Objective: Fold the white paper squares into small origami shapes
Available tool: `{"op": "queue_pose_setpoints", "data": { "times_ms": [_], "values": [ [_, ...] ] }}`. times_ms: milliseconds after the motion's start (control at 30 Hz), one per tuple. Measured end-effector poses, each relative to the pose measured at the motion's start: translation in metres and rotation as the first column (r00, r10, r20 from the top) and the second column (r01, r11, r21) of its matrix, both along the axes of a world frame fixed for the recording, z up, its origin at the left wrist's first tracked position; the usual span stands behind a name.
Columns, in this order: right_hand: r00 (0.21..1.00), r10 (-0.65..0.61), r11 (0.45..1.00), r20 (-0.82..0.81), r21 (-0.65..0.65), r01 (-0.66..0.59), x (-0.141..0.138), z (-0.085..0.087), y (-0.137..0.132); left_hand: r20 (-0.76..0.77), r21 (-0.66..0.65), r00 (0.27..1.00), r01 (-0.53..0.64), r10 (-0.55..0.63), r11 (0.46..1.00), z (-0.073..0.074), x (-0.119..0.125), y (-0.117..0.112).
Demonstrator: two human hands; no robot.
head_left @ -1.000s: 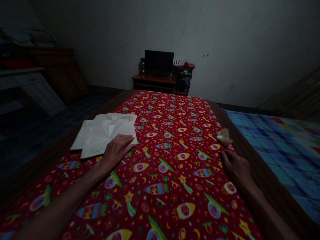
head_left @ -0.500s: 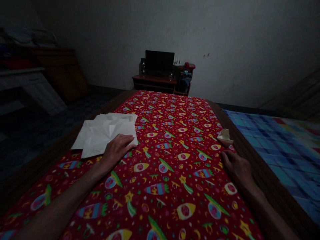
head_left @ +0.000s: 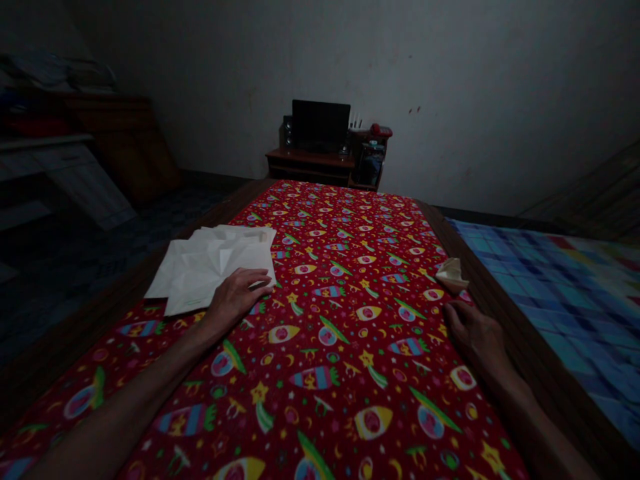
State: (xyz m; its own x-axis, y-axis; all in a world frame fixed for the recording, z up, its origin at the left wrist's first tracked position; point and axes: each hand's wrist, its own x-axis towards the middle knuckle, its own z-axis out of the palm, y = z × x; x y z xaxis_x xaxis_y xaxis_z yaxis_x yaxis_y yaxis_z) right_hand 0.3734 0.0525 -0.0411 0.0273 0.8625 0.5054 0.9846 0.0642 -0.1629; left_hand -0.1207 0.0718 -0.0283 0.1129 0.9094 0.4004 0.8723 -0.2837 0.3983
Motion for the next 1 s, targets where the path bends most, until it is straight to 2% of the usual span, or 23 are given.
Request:
{"op": "queue_pose_setpoints", "data": {
  "times_ms": [167,400,500,767,1000],
  "values": [
    [1.0,0.011,1.0,-0.014,0.001,-0.011,-0.001,0.001,-0.001,0.015,-0.021,1.0,-0.013,0.014,1.0,0.001,-0.001,0.001],
    [0.998,-0.01,1.0,-0.054,-0.011,0.01,-0.003,0.002,-0.001,-0.228,0.089,0.974,0.033,-0.012,0.996,0.005,0.006,-0.009],
    [0.999,-0.026,1.0,-0.041,-0.012,0.026,-0.002,0.002,-0.001,-0.285,0.089,0.958,0.052,-0.024,0.995,0.008,0.009,-0.013],
    [0.998,-0.023,0.999,-0.053,0.028,0.025,0.003,-0.002,0.004,-0.162,0.068,0.986,0.06,-0.049,0.996,0.006,0.006,-0.011],
    [0.999,-0.017,0.999,-0.048,0.049,0.019,0.005,-0.005,0.005,-0.068,0.068,0.994,0.088,-0.084,0.994,0.009,0.0,-0.021]
  ]
}}
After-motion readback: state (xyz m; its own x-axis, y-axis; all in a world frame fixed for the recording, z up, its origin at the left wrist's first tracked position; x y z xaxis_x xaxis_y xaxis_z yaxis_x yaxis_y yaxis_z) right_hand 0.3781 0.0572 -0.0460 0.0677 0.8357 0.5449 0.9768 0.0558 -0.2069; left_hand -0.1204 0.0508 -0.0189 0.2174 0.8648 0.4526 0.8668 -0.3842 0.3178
